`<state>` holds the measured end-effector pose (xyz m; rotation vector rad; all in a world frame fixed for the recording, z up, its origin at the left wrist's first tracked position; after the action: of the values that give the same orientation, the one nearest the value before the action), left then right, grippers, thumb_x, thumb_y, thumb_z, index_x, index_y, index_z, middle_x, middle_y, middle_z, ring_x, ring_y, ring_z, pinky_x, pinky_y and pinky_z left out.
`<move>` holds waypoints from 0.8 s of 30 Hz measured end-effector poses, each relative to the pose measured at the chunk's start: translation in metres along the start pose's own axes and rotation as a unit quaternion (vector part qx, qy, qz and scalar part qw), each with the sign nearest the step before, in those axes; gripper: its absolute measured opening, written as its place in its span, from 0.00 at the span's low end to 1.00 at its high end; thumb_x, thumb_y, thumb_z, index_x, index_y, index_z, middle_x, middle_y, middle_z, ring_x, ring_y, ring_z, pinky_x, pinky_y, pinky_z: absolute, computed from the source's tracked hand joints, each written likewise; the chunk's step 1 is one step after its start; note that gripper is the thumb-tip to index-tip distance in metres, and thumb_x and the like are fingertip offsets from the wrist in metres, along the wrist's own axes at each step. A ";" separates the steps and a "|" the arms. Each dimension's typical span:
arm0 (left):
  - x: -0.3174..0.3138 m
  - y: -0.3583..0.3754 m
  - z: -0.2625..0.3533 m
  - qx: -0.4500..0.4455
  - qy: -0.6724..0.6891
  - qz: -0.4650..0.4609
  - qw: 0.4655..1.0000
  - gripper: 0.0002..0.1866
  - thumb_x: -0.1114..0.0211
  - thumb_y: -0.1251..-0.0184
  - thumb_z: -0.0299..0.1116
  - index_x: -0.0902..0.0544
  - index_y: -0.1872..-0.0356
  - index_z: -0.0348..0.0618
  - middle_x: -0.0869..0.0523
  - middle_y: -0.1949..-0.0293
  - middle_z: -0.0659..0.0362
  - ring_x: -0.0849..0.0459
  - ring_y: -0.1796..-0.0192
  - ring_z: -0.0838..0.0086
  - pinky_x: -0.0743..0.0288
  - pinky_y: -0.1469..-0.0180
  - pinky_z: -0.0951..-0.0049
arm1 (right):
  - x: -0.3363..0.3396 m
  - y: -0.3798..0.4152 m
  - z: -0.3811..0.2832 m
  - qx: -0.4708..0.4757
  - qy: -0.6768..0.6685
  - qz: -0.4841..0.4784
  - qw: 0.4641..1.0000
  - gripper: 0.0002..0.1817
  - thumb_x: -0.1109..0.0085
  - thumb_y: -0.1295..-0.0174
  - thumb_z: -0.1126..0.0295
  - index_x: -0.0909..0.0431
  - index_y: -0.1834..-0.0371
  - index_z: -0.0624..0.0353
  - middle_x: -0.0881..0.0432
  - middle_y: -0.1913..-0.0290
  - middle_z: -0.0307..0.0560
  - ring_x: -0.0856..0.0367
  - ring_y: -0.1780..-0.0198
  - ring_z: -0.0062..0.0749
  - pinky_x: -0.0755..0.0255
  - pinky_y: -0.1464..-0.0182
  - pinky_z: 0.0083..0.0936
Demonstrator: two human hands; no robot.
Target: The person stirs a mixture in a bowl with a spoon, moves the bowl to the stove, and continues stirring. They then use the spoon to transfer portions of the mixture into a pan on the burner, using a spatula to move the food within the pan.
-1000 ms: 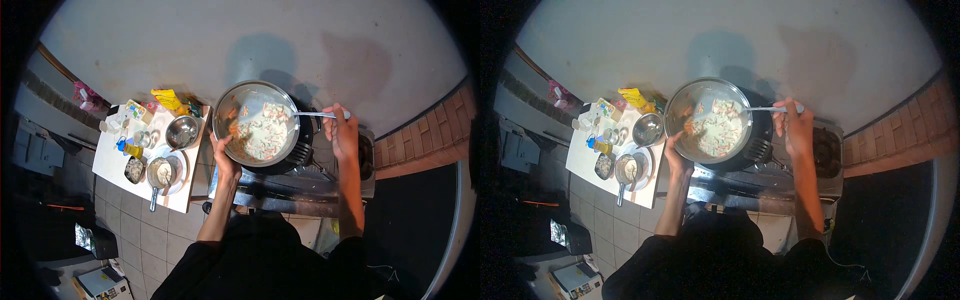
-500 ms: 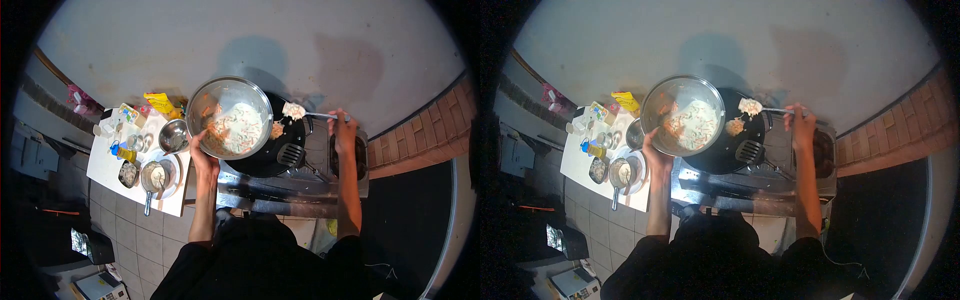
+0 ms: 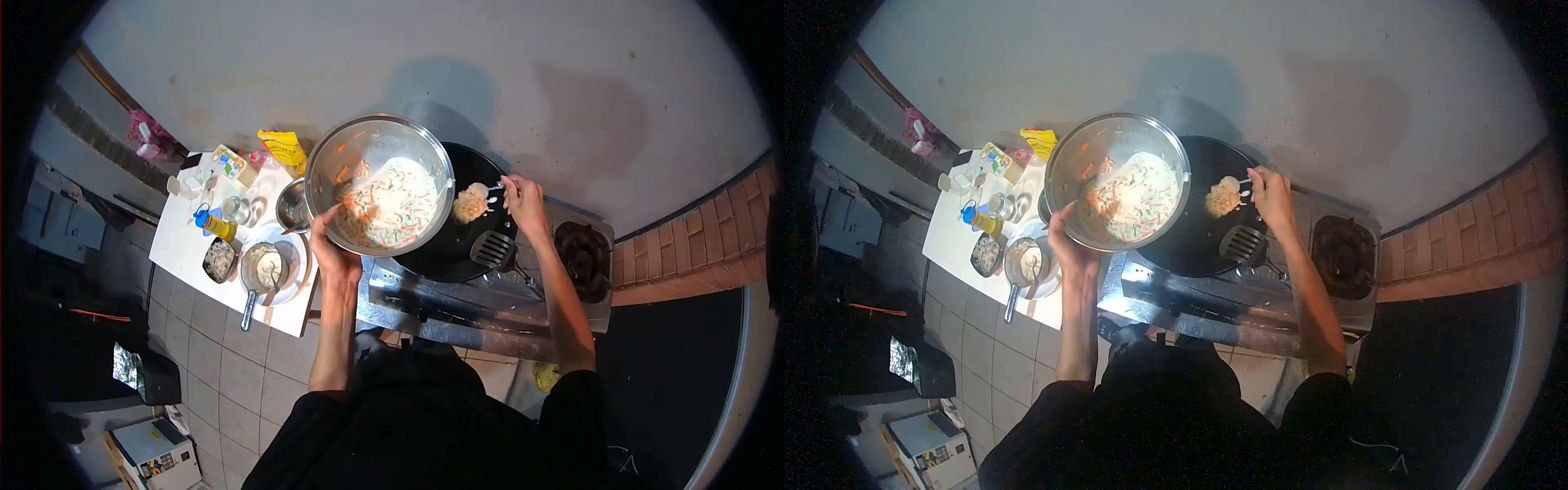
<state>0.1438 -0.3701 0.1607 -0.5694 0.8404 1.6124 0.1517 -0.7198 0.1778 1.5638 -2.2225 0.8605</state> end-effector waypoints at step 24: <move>0.003 0.026 0.010 0.003 -0.001 0.015 1.000 0.24 0.46 0.43 0.39 0.27 0.49 0.30 0.21 0.50 0.49 0.22 0.48 0.62 0.31 0.43 0.66 | 0.039 0.004 0.017 0.014 -0.023 0.089 0.996 0.12 0.48 0.35 0.68 0.20 0.66 0.67 0.25 0.83 0.43 0.28 0.82 0.22 0.35 0.77 0.22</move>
<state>0.1183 -0.3616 0.1703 -0.5522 0.8554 1.6376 0.1356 -0.7585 0.1850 1.4270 -2.4218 0.9150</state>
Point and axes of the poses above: each hand's wrist, its own y-axis away from the middle knuckle, its own x-axis out of the back of the hand, z = x × y, the point moved 10 cm from there along -y, towards the middle knuckle
